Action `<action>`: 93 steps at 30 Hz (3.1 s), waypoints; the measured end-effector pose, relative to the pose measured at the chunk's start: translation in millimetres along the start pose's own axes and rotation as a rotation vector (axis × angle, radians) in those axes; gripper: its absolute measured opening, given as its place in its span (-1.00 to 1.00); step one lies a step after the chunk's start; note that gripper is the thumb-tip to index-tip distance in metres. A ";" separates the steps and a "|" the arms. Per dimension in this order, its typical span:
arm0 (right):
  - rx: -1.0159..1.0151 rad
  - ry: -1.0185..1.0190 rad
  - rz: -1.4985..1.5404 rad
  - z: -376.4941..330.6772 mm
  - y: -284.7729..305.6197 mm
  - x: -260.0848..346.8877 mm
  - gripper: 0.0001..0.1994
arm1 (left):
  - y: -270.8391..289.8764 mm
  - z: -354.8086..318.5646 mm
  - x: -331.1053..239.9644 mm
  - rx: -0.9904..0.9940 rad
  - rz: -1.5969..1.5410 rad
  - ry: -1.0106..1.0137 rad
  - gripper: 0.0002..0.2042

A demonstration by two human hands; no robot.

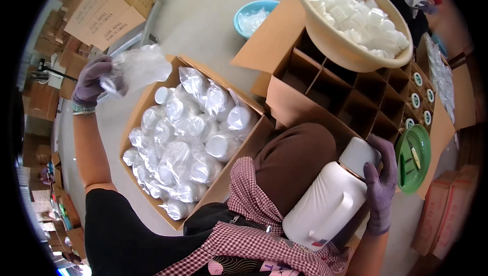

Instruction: The person sits on the floor in a warehouse and repeatedly packs white thermos flasks into plastic bags. They pick up a flask, insert a green circular seal into the opening, place a white lid on top, and then slide the flask into a clear plastic bag. The packed flasks are placed into a cardboard box.

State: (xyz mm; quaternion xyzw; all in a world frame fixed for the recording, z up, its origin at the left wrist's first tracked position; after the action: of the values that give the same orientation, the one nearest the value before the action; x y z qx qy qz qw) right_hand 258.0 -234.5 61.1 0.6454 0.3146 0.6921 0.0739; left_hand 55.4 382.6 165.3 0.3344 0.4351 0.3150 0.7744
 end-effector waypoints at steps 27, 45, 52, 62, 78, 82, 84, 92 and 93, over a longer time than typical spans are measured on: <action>-0.563 0.414 0.580 65.0 144.3 58.2 -0.76 | -192.3 342.3 -344.2 -0.598 -0.697 -0.670 -0.16; -0.264 0.312 -0.172 38.1 39.9 -104.6 -0.79 | -452.2 211.8 -141.2 -0.445 -1.235 0.561 -0.81; 0.129 0.113 0.296 -58.6 36.8 -73.5 -0.83 | -410.8 164.0 -216.1 -0.298 -0.426 0.126 -0.69; 0.342 0.409 -0.118 -182.0 40.7 -24.1 -0.72 | -354.4 66.5 -293.5 0.124 -0.353 -0.302 -0.80; 0.850 0.387 -0.316 -199.7 -4.5 8.0 -0.74 | -323.4 116.5 -270.7 0.137 -0.339 0.230 -0.57; 0.834 0.611 -0.438 -191.6 -38.2 39.9 -0.79 | -377.3 181.4 -260.2 0.557 -0.118 0.110 -0.30; 0.809 0.604 -0.621 -190.5 -42.9 46.6 -0.82 | -388.0 170.4 -227.4 0.488 -0.805 0.522 -0.38; 0.338 0.546 -0.399 -170.8 -32.1 37.1 -0.77 | -320.5 -68.4 -188.6 -0.217 -1.565 0.705 -0.65; 0.389 0.435 -0.421 -164.3 -33.6 27.5 -0.68 | -327.5 -93.7 -181.1 -0.343 -1.692 0.748 -0.68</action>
State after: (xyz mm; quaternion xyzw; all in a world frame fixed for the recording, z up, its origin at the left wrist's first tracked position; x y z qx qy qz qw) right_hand 89.0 -249.8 71.7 0.4060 0.5749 0.7100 0.0221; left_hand -39.7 75.1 -47.5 -0.3344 0.7016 -0.2056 0.5947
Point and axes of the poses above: each hand's wrist, its own z-axis towards the middle knuckle, its own y-axis out of the back of the hand, x = y × z, the point moved 4 cm from there along z, towards the middle knuckle, and after that the axes turned 11 degrees about -y, right-handed, at the moved point
